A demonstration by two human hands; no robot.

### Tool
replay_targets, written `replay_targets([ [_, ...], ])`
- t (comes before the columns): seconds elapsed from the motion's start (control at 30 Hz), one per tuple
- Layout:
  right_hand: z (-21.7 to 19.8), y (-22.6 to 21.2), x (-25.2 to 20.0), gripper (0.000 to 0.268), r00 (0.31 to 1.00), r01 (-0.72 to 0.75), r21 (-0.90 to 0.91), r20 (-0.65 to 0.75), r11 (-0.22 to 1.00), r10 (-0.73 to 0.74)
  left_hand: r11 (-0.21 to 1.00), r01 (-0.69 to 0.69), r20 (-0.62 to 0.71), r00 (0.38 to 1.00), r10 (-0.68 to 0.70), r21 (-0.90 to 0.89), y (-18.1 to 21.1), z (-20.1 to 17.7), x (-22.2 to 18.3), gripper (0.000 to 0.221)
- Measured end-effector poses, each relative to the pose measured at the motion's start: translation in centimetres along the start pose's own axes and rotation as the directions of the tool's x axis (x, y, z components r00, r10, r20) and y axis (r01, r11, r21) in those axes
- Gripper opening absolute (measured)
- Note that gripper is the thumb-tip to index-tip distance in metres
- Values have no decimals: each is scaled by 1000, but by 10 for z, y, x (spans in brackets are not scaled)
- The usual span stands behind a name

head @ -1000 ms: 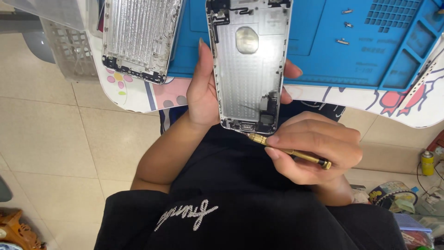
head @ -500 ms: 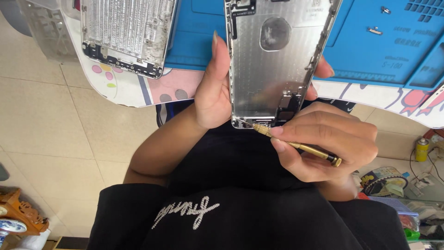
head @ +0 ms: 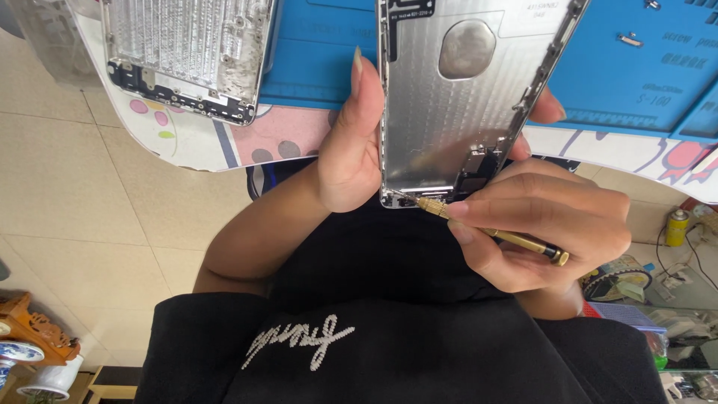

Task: The user is repairing a mobile phone by disassembling and inspecting internal components.

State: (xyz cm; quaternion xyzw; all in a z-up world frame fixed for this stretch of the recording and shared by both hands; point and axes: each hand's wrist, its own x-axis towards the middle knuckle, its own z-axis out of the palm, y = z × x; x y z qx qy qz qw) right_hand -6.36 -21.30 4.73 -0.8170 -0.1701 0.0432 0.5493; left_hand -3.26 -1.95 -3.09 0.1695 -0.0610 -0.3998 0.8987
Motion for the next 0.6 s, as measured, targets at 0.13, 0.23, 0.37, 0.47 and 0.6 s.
replay_targets([
  [0.13,0,-1,-1,21,1000,-9,2,0,1000,9,1000,-1,18,1000,1,17,0,-2,0,94],
  [0.23,0,-4,1,21,999,-32,-26,9,999,32,1000,2,15,1000,-2,-8,-3,-3,1,92],
  [0.37,0,-7,2,21,999,-50,-36,7,998,50,1000,-4,12,1000,4,-6,-3,-3,0,92],
  [0.47,0,-6,3,22,999,-46,-41,17,998,47,1000,-1,14,1000,1,13,-2,-3,-1,92],
  [0.6,0,-5,2,21,999,-15,-35,30,999,16,1000,1,11,1000,-1,6,-4,-3,-1,92],
])
